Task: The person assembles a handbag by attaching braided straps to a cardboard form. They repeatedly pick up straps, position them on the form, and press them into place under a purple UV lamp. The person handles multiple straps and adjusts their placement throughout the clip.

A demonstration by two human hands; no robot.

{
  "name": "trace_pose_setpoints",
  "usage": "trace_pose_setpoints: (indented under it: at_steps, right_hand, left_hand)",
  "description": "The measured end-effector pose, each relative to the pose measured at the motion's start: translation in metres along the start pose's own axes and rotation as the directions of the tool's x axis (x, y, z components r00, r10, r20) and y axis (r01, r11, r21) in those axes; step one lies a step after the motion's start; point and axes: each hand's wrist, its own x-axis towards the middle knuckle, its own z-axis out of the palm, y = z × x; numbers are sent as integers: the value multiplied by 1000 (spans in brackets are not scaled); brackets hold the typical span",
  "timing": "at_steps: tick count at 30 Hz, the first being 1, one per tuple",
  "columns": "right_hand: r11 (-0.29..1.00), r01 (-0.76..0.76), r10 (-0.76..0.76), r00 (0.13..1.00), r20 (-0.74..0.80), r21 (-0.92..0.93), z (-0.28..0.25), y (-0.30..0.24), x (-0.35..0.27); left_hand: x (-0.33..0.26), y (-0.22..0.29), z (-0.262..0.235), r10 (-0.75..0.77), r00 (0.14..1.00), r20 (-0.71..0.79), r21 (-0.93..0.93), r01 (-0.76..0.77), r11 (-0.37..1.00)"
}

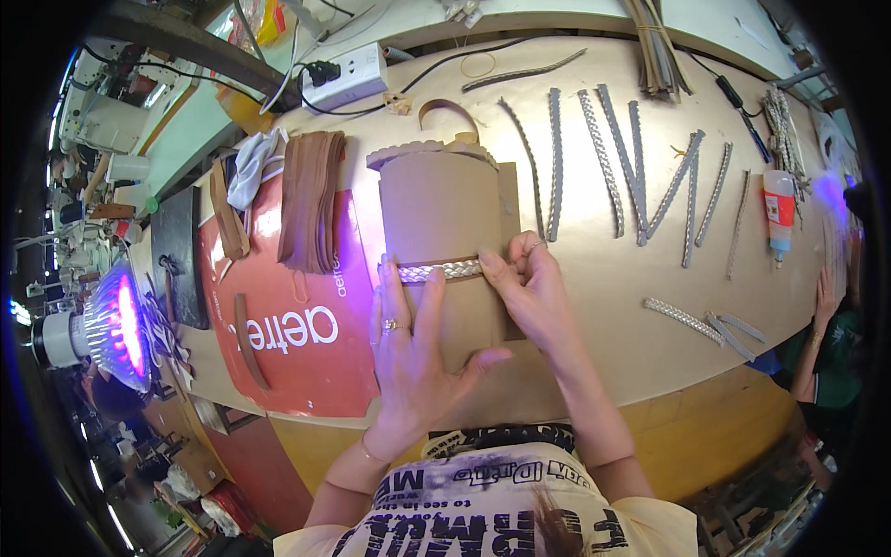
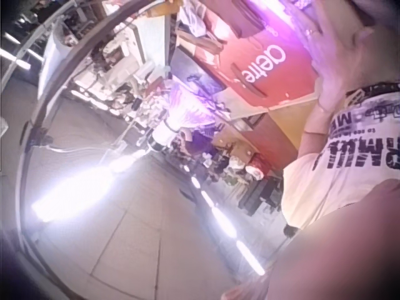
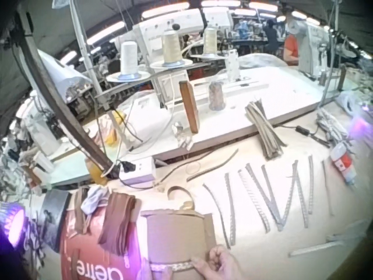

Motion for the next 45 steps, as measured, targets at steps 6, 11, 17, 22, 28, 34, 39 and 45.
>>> trace_pose_setpoints:
  at_steps: [6, 11, 17, 22, 28, 34, 39, 45]
  right_hand:
    - [992, -60, 60, 998, 11, 111, -10, -6, 5]
    - [836, 444, -539, 777, -326, -323, -9, -7, -15]
    - [459, 645, -689, 693, 214, -611, 1, 13, -38]
    - [488, 613, -649, 731, 211, -621, 1, 27, -34]
    - [601, 641, -715, 698, 38, -477, 2, -4, -23]
    - [639, 579, -548, 805, 228, -506, 11, -42, -43]
    - [883, 363, -243, 895, 374, -297, 20, -55, -71]
    - [991, 57, 10, 877, 481, -124, 36, -59, -80]
  left_hand:
    - [-1, 4, -2, -5, 1000, 6, 17, 5, 1000]
    - [-2, 4, -2, 5, 1000, 4, 57, -5, 998]
    - [-3, -2, -1, 47, 999, -10, 77, -46, 996]
    - [-6, 1, 3, 20, 998, -67, -45, -23, 999]
    - [-13, -19, 0, 29, 986, -165, -261, -72, 963]
    - [-34, -25, 3, -115, 931, -347, -484, -73, 872]
    - [-59, -29, -6, 15, 865, -501, 4, -15, 1000]
    - [-82, -43, -4, -5, 895, -445, -222, -105, 969]
